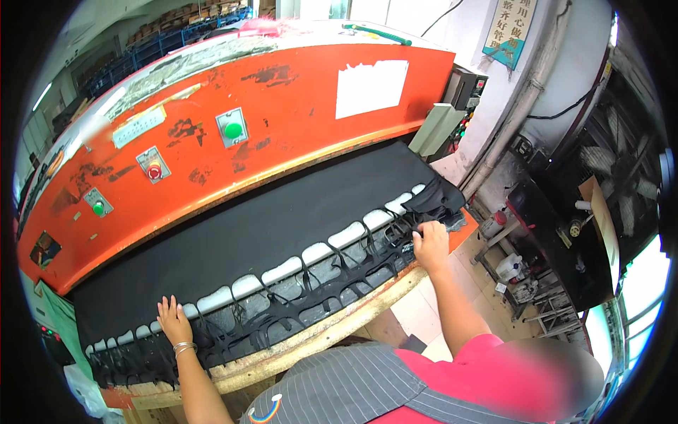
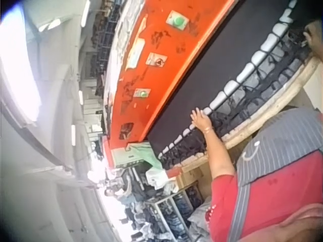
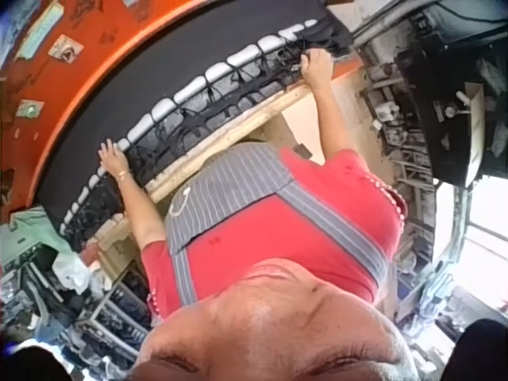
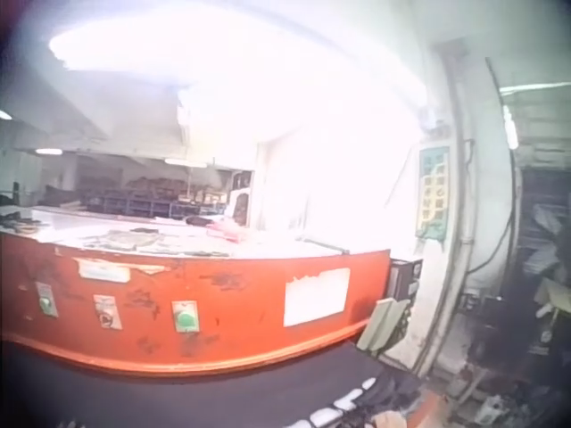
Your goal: Use a hydraulic clicking press and metal die to cut specific shapes for shoes from a sheet of material.
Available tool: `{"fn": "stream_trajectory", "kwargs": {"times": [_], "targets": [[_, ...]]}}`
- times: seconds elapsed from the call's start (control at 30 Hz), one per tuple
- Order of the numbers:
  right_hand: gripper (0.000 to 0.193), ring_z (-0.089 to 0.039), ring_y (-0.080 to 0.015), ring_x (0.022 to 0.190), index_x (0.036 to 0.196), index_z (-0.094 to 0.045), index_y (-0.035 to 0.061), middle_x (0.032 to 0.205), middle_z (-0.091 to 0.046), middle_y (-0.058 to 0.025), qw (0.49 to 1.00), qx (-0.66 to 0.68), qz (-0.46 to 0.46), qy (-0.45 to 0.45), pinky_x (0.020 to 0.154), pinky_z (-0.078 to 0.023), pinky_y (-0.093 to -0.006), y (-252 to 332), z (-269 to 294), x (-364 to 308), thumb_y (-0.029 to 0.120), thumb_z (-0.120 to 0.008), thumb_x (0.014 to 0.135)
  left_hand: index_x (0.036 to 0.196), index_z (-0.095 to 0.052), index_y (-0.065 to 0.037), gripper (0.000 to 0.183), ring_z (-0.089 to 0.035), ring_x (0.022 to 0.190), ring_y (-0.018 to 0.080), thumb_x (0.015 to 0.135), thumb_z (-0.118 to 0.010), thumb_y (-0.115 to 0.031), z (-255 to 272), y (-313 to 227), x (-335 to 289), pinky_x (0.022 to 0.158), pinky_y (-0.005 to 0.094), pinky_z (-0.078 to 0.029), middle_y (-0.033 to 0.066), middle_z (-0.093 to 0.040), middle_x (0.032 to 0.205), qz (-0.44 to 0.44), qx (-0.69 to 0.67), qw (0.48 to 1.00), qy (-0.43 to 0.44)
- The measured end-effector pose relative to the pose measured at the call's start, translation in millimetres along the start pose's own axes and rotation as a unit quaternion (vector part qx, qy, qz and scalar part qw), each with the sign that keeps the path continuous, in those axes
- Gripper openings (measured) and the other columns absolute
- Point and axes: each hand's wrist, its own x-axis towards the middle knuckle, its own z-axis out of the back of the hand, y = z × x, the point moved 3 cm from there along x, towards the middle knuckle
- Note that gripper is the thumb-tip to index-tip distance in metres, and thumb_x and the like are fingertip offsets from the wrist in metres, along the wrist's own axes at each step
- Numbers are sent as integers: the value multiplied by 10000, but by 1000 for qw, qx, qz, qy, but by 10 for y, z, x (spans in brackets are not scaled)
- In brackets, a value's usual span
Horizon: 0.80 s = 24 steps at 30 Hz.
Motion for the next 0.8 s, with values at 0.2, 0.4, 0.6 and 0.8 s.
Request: {"fn": "stream_trajectory", "kwargs": {"times": [0.2, 0.4, 0.6, 0.8], "targets": [[304, -517, -313, 1082, 1016, -606, 78, 1127, -567, -118, 999, 40, -10, 0, 883, -438, -438, -453, 113, -128, 251, -715, 792, 1414, -463, -126, 452, -225, 1441, 341, 981, -440, -256, -102, -28, -147, 1133, 536, -197, 118, -321, 1537, 6, 34, 999, -4], [372, -521, -341, 1067, 1036, -681, 102, 1063, -609, -138, 942, -101, 147, 285, 920, -423, -457, -565, -96, -47, 375, -704, 784, 1481, -300, -87, 809, -157, 1446, 377, 826, -688, -360, 360, -338, -889, 1116, 515, -279, 181, -147, 1577, 9, 12, 994, 106], [219, -583, -380, 932, 874, -691, 59, 909, -663, -149, 962, -49, 70, 261, 852, -462, -446, -904, 1202, -152, 216, -735, 728, 1374, -489, -79, 627, -383, 1355, 354, 877, -620, -438, 406, 131, -1350, 1078, 412, -360, 221, -417, 1447, -90, 2, 969, 230], [186, -544, -392, 915, 817, -590, 9, 837, -541, -167, 966, -111, 83, 220, 1135, -258, -506, -824, 2246, 163, 0, -661, 645, 1084, -696, -49, 297, -688, 873, 245, 904, -622, -273, 891, 836, -1473, 773, 321, -521, 128, -712, 988, 83, -331, 936, -85]]}}
